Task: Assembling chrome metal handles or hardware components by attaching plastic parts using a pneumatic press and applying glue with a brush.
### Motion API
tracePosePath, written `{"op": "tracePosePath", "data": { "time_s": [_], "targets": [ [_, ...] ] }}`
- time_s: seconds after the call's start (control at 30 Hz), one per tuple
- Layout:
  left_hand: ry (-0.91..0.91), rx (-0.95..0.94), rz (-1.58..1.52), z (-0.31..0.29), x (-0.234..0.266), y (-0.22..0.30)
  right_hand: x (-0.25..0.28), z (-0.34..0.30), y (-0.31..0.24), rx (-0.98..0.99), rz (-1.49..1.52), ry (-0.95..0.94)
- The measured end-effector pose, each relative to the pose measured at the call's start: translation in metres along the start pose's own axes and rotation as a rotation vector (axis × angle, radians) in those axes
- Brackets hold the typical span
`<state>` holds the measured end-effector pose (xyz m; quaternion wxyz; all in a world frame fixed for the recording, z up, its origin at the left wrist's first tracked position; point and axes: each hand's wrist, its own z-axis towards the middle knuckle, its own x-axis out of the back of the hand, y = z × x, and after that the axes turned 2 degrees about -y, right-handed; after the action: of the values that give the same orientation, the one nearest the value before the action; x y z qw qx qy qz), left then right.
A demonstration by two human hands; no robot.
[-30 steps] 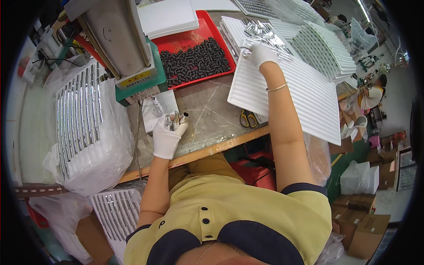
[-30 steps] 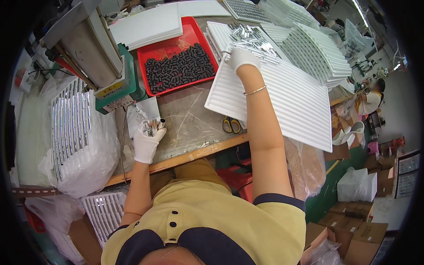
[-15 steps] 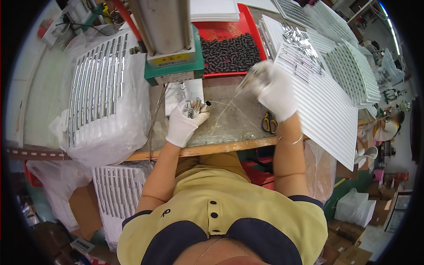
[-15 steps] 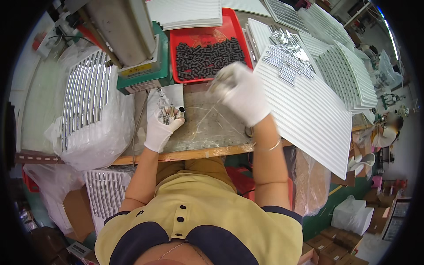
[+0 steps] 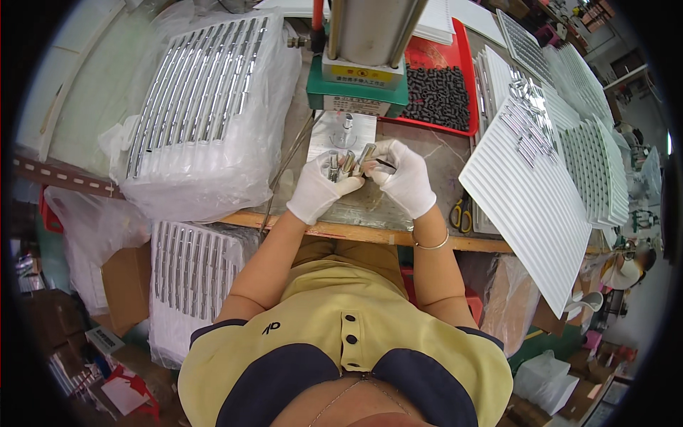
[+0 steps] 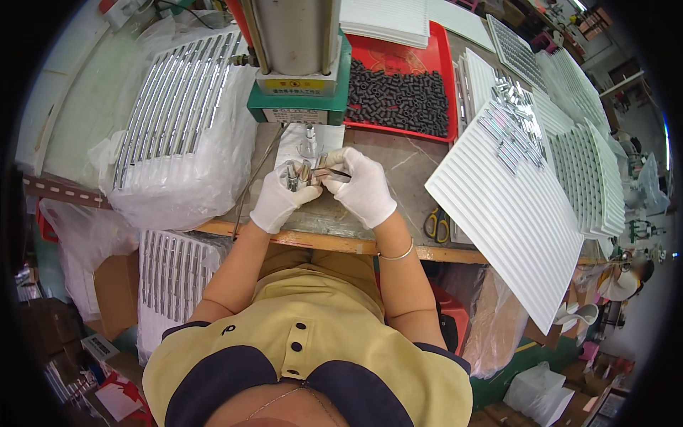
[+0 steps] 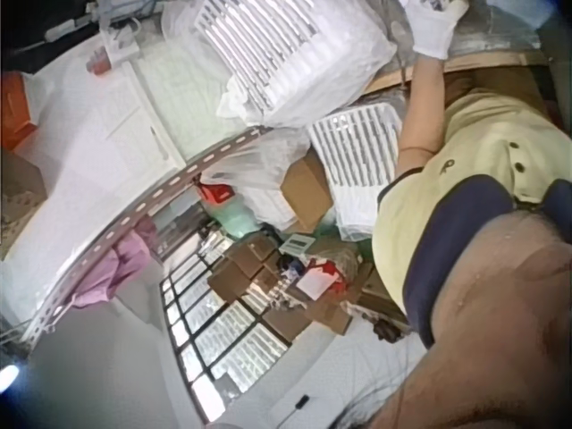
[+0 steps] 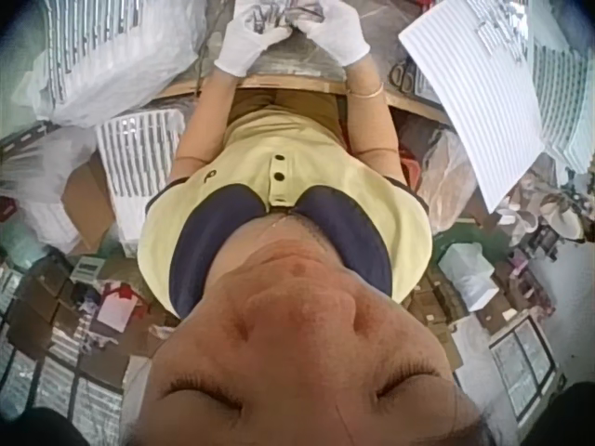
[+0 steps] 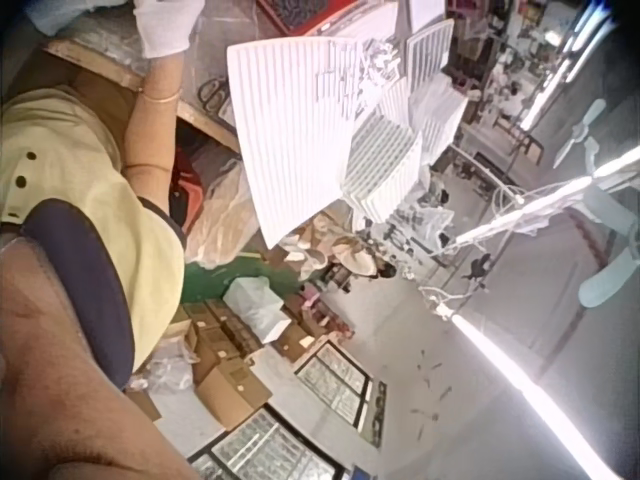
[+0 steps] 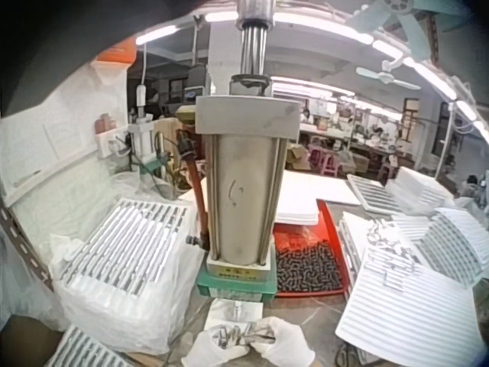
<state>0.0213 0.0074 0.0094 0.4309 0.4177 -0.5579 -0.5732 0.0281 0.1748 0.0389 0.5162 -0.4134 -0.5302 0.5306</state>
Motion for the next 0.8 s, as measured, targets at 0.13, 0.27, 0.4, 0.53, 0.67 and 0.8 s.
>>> {"op": "tracePosePath", "data": {
  "time_s": [0.13, 0.27, 0.4, 0.53, 0.67, 0.8],
  "targets": [
    [0.082, -0.034, 0.153, 0.015, 0.004, -0.021, -0.008, 0.002, 0.026, -0.013, 0.096, 0.016],
    [0.215, -0.145, 0.405, 0.039, 0.019, 0.006, 0.002, 0.038, 0.029, 0.044, -0.475, 0.19],
    [0.027, 0.138, 0.73, 0.075, 0.029, 0.014, -0.007, 0.062, 0.033, 0.019, -0.455, 0.1],
    [0.25, -0.192, 0.372, 0.062, 0.056, -0.017, -0.021, 0.071, 0.039, 0.028, -0.755, 0.052],
    [0.184, 0.117, -0.013, 0.024, 0.051, 0.014, -0.022, 0.067, 0.016, -0.092, -0.757, 0.007],
    [0.044, 0.191, -0.065, -0.009, 0.046, 0.022, -0.013, 0.032, 0.015, 0.058, -0.572, 0.14]
  ]
}}
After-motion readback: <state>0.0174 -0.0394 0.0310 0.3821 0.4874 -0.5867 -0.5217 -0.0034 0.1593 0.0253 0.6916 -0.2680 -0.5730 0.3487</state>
